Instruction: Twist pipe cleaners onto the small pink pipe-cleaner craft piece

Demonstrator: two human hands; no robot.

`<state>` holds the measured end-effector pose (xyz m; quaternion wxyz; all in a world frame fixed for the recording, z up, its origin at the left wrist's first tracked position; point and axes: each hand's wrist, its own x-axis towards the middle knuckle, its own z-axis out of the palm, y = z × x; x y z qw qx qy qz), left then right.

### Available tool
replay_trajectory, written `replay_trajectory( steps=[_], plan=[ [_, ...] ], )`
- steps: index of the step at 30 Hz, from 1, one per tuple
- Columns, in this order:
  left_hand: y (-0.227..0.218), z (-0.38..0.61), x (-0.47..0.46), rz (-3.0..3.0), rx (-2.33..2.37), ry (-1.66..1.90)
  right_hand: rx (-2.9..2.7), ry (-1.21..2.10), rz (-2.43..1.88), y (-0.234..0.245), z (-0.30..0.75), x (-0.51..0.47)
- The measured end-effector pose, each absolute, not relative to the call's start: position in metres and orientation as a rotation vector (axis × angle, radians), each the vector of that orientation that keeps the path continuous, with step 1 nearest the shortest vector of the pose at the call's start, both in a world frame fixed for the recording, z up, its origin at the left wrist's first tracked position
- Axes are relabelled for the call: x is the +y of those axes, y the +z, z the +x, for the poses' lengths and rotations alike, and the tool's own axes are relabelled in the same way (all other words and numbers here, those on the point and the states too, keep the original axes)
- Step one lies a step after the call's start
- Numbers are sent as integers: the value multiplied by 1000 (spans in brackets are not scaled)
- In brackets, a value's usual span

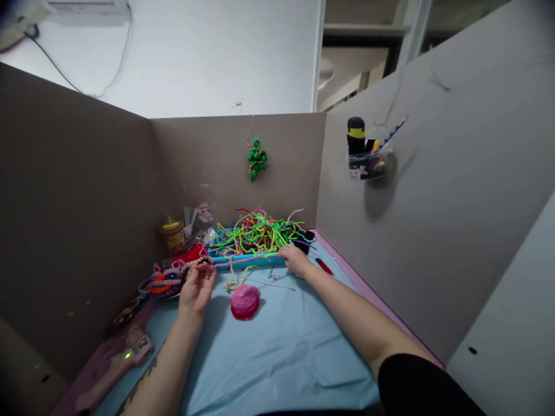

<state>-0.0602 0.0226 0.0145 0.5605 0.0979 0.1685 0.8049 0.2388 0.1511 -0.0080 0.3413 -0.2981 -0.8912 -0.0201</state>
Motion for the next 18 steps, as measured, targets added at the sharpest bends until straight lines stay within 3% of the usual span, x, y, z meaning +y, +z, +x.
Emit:
replay_trajectory(
  steps=[10,18],
  plan=[
    [20,-77,27,229,410,2056,-2293,-118,-1054,8,258,157],
    [14,-27,8,643,437,1727,-2059,77,-837,17,173,51]
  ],
)
